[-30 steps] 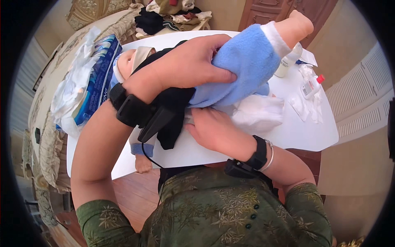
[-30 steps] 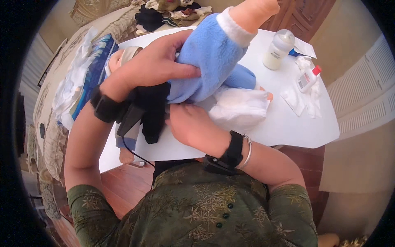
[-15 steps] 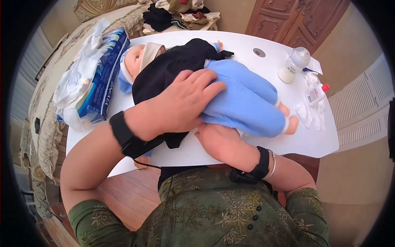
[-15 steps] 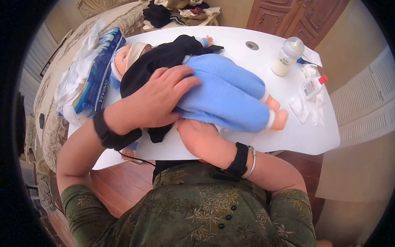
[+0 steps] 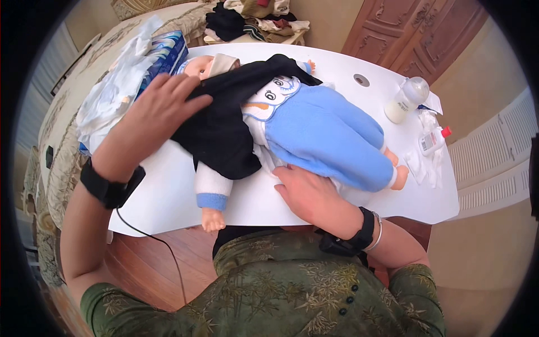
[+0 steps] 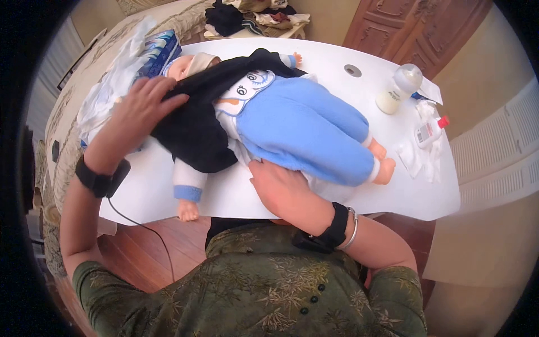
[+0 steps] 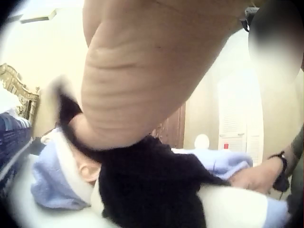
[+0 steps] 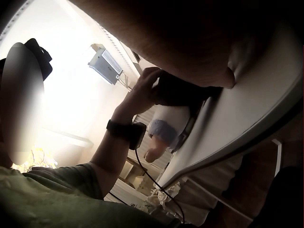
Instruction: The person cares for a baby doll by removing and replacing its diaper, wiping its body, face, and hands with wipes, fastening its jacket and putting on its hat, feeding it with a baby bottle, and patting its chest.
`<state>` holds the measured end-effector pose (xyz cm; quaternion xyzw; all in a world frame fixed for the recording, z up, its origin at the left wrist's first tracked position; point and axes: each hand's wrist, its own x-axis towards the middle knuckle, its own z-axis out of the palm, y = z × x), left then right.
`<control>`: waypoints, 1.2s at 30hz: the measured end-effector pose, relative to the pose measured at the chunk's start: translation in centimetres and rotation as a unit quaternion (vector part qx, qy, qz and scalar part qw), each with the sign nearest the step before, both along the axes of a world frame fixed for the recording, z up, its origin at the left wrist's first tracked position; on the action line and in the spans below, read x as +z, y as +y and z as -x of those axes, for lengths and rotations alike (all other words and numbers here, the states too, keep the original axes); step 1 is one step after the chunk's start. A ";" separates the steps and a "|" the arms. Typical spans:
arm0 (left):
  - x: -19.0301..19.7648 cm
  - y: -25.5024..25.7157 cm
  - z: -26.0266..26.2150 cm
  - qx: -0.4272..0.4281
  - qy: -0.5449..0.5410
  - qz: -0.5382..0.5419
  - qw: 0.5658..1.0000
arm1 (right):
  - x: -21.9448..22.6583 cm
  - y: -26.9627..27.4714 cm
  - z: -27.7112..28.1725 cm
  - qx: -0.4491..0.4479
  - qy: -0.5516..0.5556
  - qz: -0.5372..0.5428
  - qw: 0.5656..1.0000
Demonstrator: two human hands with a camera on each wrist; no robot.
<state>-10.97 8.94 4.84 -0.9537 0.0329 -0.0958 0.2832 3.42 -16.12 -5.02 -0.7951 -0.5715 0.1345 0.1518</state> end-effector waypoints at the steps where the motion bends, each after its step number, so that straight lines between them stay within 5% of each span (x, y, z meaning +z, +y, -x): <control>1: -0.7 -0.5 0.5 0.001 -0.001 0.000 1.000 | -0.2 0.0 0.1 0.005 -0.020 -0.013 1.000; 3: -1.8 -1.8 1.7 -0.011 0.003 -0.028 1.000 | -0.6 -0.1 0.2 0.011 -0.042 -0.024 0.999; 6: 0.1 -5.2 0.5 -0.054 -0.040 0.094 0.993 | -0.9 0.1 0.8 0.050 -0.132 -0.127 0.982; 8: 0.3 -6.7 -0.5 -0.127 -0.044 0.213 0.968 | -0.1 0.7 1.2 -0.001 0.031 -0.106 0.994; 10: -2.2 -7.7 -1.1 -0.176 -0.005 0.250 0.952 | -0.6 1.4 0.9 -0.013 0.070 -0.135 0.988; 13: -5.7 -7.3 0.0 -0.102 0.078 0.136 0.982 | 0.1 1.8 0.8 -0.026 0.133 -0.139 0.981; 18: -4.1 -7.9 1.7 0.000 0.068 0.106 0.992 | 0.8 1.7 1.7 -0.001 0.137 -0.128 0.982; 23: -5.5 -7.6 -0.2 -0.086 -0.002 0.358 0.930 | 1.7 1.6 2.1 0.025 0.093 -0.204 0.974; 26: -6.9 -7.5 -0.6 -0.147 -0.010 0.429 0.891 | 0.8 1.6 1.8 0.094 0.088 -0.258 0.958; 30: -6.8 -7.0 -0.7 -0.105 0.091 0.444 0.885 | 0.8 0.9 1.2 0.134 0.100 -0.255 0.952; 33: -7.8 -6.9 -0.7 -0.102 0.074 0.367 0.922 | 2.5 0.3 -0.2 0.161 0.005 -0.290 0.943; 35: -7.6 -7.2 -0.2 -0.100 0.098 0.248 0.959 | 3.9 0.2 -0.8 0.037 -0.225 -0.308 0.923; 36: -7.7 -7.3 0.1 -0.101 0.100 0.248 0.958 | 3.8 0.2 -1.2 0.036 -0.225 -0.308 0.924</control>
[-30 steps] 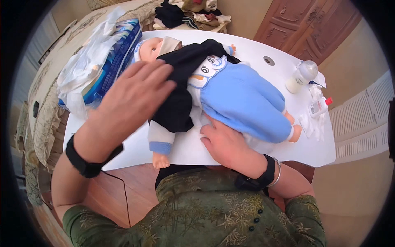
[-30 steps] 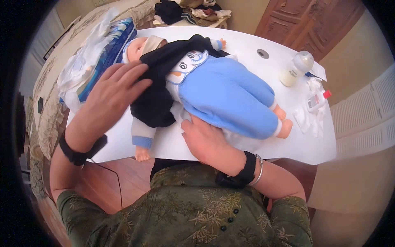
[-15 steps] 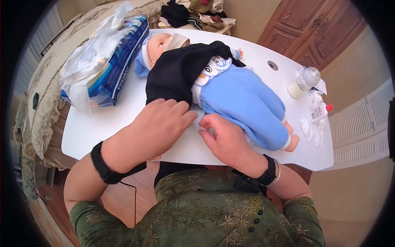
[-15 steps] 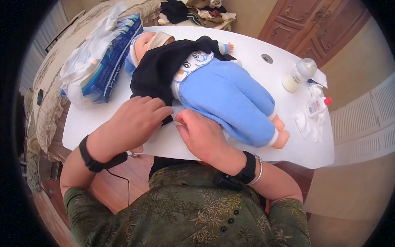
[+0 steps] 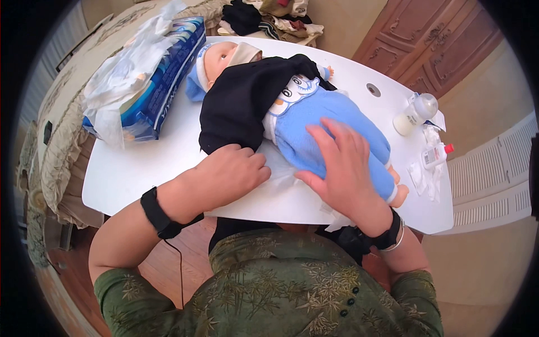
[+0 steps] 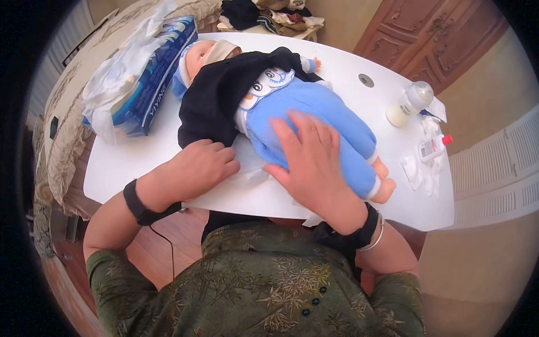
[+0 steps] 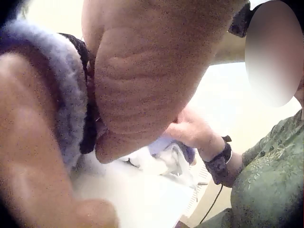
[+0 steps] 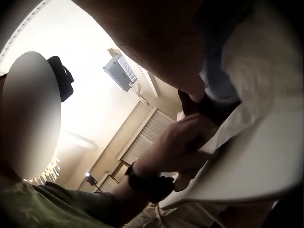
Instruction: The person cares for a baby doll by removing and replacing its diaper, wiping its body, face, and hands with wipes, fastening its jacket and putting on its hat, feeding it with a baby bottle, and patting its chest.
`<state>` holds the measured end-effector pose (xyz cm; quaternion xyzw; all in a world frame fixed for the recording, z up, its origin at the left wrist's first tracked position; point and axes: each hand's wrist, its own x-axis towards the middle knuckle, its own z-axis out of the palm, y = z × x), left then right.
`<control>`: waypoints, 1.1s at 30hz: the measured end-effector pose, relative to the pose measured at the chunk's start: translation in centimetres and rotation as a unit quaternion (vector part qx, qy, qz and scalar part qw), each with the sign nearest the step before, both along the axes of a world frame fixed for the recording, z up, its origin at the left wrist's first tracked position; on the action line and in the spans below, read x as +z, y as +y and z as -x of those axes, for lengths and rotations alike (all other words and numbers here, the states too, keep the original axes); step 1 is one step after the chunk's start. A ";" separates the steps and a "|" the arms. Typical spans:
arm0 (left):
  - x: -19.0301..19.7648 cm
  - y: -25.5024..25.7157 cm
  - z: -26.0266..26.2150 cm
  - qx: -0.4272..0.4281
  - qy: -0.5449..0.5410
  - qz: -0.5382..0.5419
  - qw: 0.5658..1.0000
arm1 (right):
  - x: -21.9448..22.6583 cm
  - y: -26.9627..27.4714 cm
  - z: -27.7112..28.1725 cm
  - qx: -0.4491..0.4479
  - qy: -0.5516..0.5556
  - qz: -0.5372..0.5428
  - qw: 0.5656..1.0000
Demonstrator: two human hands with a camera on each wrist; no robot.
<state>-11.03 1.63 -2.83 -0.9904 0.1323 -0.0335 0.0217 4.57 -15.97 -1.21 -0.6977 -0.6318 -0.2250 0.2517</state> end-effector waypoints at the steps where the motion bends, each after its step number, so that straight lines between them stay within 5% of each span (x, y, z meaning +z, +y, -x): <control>1: 0.0 0.0 0.3 -0.002 -0.032 -0.024 0.999 | -0.3 0.0 -0.3 -0.029 -0.027 0.032 0.999; 5: 0.2 0.3 0.8 0.011 -0.065 -0.091 0.994 | -0.5 -0.3 -2.0 -0.064 -0.055 0.128 0.988; 15: -1.3 0.2 -0.2 0.059 -0.106 -0.094 0.988 | 0.9 -0.1 -3.8 -0.004 -0.058 0.075 0.996; 23: -1.7 -1.6 -3.8 0.191 0.050 -0.094 0.976 | 1.8 -0.3 -3.1 -0.016 -0.089 0.133 0.987; 27: -0.5 -1.8 -3.8 0.205 0.050 -0.069 0.975 | -0.2 -0.9 -2.6 -0.038 -0.081 0.137 0.987; 29: 1.3 -0.9 -3.6 0.173 0.149 -0.049 0.972 | -0.9 -1.1 -2.5 -0.038 -0.104 0.139 0.984; 33: 4.1 0.7 -2.1 0.172 -0.023 -0.016 0.985 | -0.5 -1.5 -2.7 -0.029 -0.084 0.168 0.982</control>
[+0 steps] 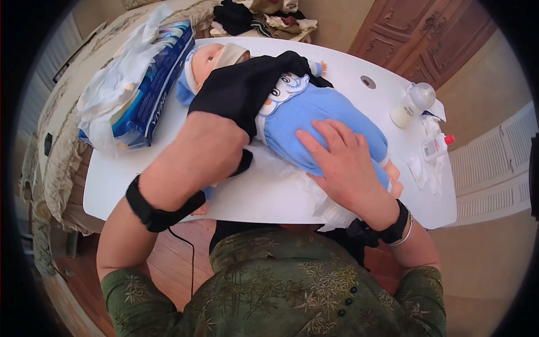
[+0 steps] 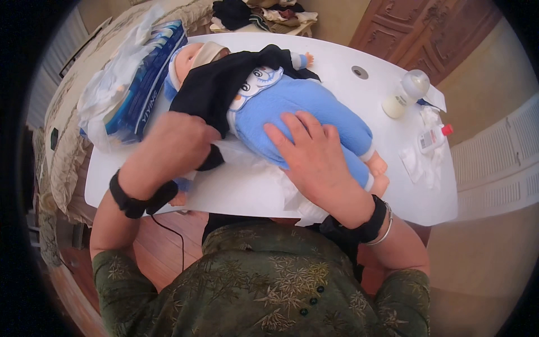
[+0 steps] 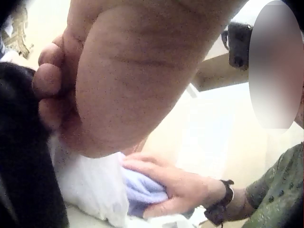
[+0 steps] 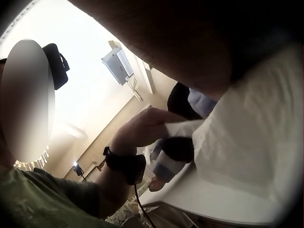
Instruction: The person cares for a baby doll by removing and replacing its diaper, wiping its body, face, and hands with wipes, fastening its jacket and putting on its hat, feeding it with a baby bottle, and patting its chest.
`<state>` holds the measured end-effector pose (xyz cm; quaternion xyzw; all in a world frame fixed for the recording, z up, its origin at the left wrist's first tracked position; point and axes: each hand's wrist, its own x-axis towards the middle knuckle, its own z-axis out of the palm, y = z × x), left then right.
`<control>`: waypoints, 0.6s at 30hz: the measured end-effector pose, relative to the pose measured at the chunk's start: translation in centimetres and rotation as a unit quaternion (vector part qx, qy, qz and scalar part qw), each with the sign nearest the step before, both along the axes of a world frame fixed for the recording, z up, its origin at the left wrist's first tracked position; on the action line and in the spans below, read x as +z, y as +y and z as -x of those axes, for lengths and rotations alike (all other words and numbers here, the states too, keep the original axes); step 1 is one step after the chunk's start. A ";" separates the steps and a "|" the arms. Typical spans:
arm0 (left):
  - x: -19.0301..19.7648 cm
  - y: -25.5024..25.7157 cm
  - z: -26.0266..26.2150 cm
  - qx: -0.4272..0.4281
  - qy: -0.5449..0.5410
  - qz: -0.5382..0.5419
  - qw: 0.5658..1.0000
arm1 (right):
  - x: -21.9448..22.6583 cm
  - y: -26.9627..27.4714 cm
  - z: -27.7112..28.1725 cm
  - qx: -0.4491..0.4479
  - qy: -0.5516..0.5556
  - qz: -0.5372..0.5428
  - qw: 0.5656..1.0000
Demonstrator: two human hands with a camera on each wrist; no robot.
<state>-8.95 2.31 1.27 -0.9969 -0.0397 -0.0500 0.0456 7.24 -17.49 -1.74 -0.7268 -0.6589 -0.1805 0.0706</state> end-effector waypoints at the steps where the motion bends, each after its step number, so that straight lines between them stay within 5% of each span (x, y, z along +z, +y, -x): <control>1: 1.1 -0.2 0.2 0.037 -0.006 -0.007 0.999 | 0.5 -0.1 0.1 0.008 0.027 0.007 1.000; 9: 0.5 0.6 -0.8 -0.027 -0.120 0.065 0.990 | 2.4 0.0 0.7 0.044 0.103 0.009 0.994; 11: 0.7 0.9 -1.6 -0.014 -0.142 0.070 0.987 | 2.4 1.2 1.3 0.105 0.127 -0.065 0.984; 15: 0.5 1.4 -3.5 -0.044 -0.155 0.095 0.982 | 2.1 4.2 2.5 0.027 0.180 -0.037 0.983; 18: 0.3 1.8 -4.6 -0.065 -0.164 0.103 0.979 | 0.6 6.2 2.3 0.025 0.135 -0.118 0.984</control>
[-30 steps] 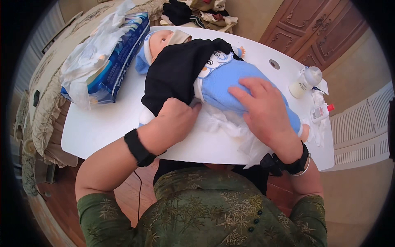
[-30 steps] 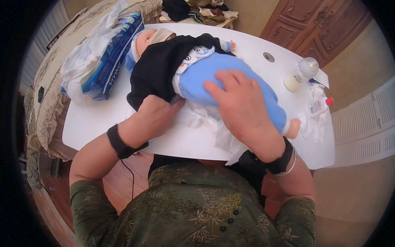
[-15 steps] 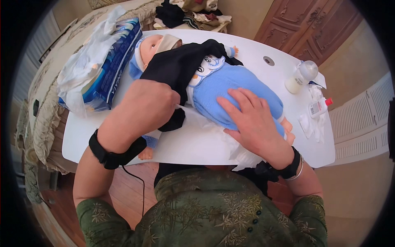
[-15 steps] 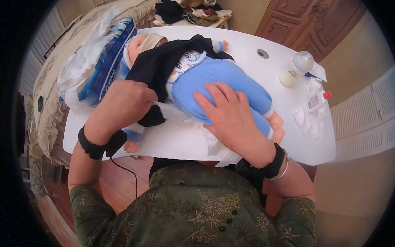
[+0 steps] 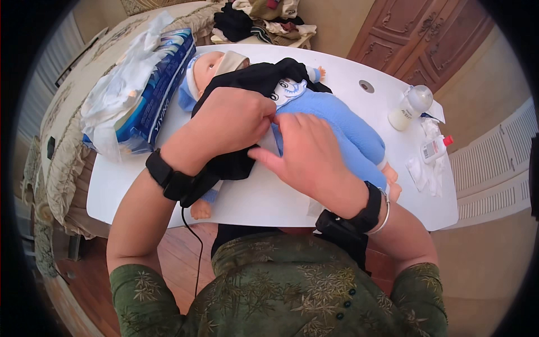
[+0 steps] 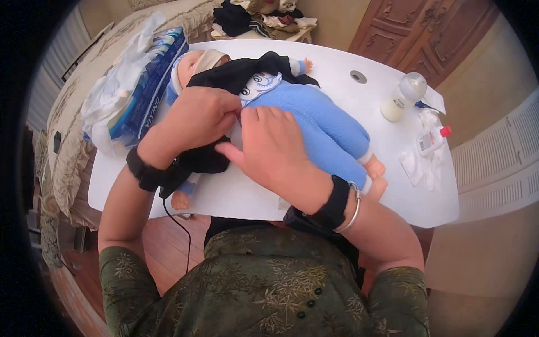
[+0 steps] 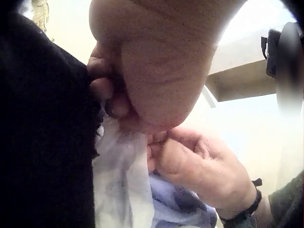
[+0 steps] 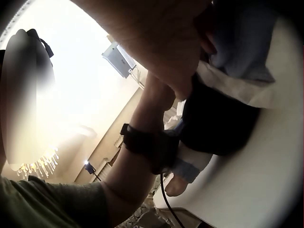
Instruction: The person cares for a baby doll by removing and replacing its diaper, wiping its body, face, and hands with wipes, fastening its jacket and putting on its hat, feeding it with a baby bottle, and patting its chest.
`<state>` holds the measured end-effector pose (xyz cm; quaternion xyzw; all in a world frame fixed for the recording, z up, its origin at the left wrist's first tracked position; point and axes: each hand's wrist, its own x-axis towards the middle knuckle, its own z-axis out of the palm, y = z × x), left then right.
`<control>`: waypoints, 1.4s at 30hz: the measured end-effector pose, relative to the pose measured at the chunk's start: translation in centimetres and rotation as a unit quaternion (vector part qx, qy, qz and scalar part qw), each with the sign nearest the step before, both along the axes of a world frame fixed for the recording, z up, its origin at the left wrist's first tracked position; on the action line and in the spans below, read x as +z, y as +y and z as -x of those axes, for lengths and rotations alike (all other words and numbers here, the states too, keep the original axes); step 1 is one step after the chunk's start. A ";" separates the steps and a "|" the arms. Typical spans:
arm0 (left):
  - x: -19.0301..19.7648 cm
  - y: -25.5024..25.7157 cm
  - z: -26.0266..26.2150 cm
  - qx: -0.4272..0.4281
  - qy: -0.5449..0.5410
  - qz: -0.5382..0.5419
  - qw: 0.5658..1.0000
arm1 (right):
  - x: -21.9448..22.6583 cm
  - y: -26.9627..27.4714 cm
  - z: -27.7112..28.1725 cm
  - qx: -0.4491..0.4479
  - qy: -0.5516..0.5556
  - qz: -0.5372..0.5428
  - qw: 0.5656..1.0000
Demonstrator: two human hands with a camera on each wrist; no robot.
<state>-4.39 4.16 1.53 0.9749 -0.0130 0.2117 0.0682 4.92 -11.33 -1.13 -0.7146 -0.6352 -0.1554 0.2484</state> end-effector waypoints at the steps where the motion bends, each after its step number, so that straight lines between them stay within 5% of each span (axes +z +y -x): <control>1: -0.1 0.1 -0.2 0.001 0.000 -0.008 1.000 | -0.3 0.5 -0.1 -0.024 0.017 0.006 1.000; 5: -0.6 0.9 -0.1 -0.011 0.001 0.054 0.998 | 0.4 1.6 -0.8 -0.082 0.102 0.077 0.988; 8: -0.8 1.3 0.8 -0.020 -0.014 -0.010 1.000 | 0.8 1.7 -1.1 -0.102 0.203 0.070 0.971; 13: -0.2 2.7 3.3 0.081 0.008 -0.155 0.984 | 1.0 1.8 -2.3 -0.080 0.230 0.096 0.965; 20: 0.3 3.0 4.8 0.064 -0.030 -0.230 0.971 | 0.8 1.8 -2.6 -0.056 0.285 0.109 0.951; 24: -0.4 -1.1 4.7 -0.043 -0.022 -0.115 0.992 | 0.6 2.1 -2.9 -0.059 0.310 0.106 0.943; 32: -3.7 -1.0 3.0 0.126 -0.038 -0.063 0.989 | 0.6 2.1 -2.9 -0.060 0.320 0.106 0.939; 36: -3.5 -1.6 3.1 0.066 -0.138 -0.071 0.986 | 0.5 2.0 -3.0 -0.053 0.324 0.090 0.940; 39: -4.1 -1.9 2.4 0.098 -0.174 -0.075 0.977 | 0.6 2.1 -2.9 -0.050 0.340 0.097 0.934; 42: -4.1 -1.1 1.8 0.133 -0.111 -0.089 0.981 | 0.4 1.9 -2.9 -0.037 0.344 0.093 0.933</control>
